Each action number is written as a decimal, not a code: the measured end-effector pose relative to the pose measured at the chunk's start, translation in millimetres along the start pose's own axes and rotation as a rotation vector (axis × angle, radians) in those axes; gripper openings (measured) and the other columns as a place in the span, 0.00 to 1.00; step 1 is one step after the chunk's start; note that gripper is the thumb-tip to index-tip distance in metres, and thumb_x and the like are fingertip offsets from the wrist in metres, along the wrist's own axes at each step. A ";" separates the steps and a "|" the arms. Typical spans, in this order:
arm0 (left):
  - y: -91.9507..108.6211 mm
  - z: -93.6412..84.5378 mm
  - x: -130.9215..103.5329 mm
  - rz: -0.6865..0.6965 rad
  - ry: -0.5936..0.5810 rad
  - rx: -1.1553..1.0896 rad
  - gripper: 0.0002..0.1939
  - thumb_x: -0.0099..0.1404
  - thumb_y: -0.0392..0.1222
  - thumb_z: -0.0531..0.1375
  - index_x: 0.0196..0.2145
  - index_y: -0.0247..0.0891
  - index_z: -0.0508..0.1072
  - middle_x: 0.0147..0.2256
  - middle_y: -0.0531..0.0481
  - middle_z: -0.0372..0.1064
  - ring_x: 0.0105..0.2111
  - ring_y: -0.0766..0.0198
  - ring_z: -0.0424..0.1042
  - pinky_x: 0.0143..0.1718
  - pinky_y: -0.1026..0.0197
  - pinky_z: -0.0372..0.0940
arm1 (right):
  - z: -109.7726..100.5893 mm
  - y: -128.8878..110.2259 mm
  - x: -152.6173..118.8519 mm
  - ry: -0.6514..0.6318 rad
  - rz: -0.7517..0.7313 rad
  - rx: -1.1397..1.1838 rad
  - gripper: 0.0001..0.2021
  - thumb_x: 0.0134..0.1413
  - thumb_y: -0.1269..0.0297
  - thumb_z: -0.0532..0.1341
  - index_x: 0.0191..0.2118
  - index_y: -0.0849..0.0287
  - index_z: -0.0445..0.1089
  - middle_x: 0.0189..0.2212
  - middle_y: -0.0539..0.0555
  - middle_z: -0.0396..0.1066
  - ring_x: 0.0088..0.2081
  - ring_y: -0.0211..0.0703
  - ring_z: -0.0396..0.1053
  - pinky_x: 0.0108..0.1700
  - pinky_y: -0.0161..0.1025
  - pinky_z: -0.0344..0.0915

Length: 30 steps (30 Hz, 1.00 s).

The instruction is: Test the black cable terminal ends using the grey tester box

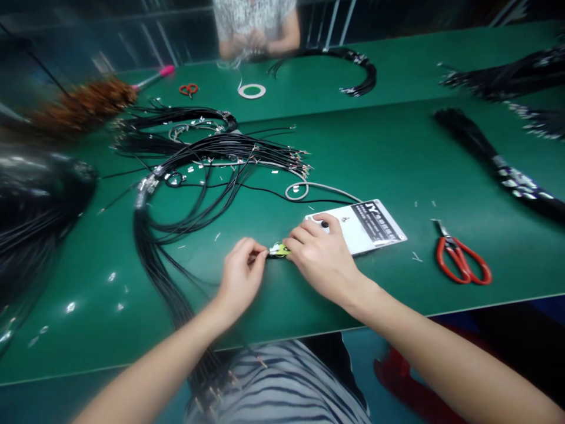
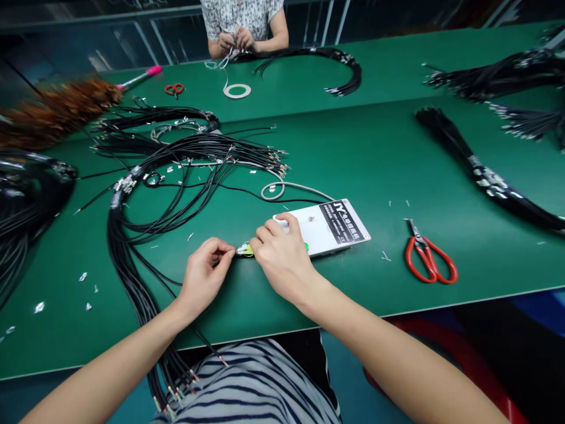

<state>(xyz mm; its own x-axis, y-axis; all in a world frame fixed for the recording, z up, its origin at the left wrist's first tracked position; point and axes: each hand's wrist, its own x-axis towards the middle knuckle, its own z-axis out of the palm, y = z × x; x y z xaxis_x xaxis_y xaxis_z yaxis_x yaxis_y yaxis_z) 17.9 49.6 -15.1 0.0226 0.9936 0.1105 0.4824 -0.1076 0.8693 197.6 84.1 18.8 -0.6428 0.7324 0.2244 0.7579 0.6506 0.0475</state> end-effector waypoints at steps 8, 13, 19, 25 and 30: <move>-5.3 1.0 0.9 -0.046 -0.007 -0.067 0.07 0.67 0.36 0.57 0.30 0.36 0.71 0.30 0.51 0.67 0.32 0.64 0.70 0.33 0.63 0.63 | -16.6 9.1 -19.6 0.145 0.055 0.165 0.09 0.60 0.66 0.63 0.46 0.57 0.71 0.45 0.54 0.77 0.48 0.51 0.69 0.55 0.54 0.51; -6.8 1.0 0.4 -0.060 -0.011 -0.083 0.07 0.67 0.38 0.57 0.30 0.36 0.71 0.30 0.50 0.69 0.32 0.62 0.70 0.33 0.63 0.64 | -18.5 18.8 -74.6 0.520 0.356 0.322 0.08 0.59 0.74 0.61 0.43 0.56 0.68 0.44 0.55 0.78 0.47 0.50 0.71 0.51 0.50 0.61; -10.6 2.4 -0.2 -0.066 -0.010 -0.113 0.07 0.66 0.40 0.58 0.31 0.37 0.71 0.31 0.50 0.70 0.33 0.62 0.71 0.33 0.63 0.63 | 0.7 4.5 -101.8 0.514 0.359 0.289 0.11 0.57 0.79 0.59 0.41 0.55 0.64 0.47 0.55 0.77 0.51 0.52 0.69 0.51 0.52 0.61; -14.1 -0.8 -0.4 -0.083 0.000 -0.121 0.05 0.64 0.38 0.58 0.30 0.36 0.71 0.30 0.50 0.69 0.31 0.62 0.70 0.32 0.63 0.62 | 12.3 10.5 -98.3 0.557 0.331 0.108 0.14 0.52 0.80 0.64 0.39 0.54 0.65 0.43 0.49 0.80 0.45 0.50 0.74 0.51 0.51 0.61; -16.0 -10.3 -2.7 -0.113 0.017 -0.175 0.06 0.63 0.39 0.59 0.29 0.36 0.70 0.28 0.50 0.69 0.28 0.64 0.69 0.29 0.65 0.61 | 14.3 15.1 -96.7 0.596 0.324 0.124 0.14 0.51 0.80 0.65 0.38 0.54 0.65 0.41 0.50 0.80 0.45 0.50 0.74 0.52 0.53 0.63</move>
<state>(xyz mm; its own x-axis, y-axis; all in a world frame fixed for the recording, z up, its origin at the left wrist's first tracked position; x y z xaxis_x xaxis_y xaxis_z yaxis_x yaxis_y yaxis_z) 1.1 48.2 -24.4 -0.0388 0.9991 0.0147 0.3218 -0.0014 0.9468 269.6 25.9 -16.0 -0.1882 0.6819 0.7068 0.8606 0.4612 -0.2158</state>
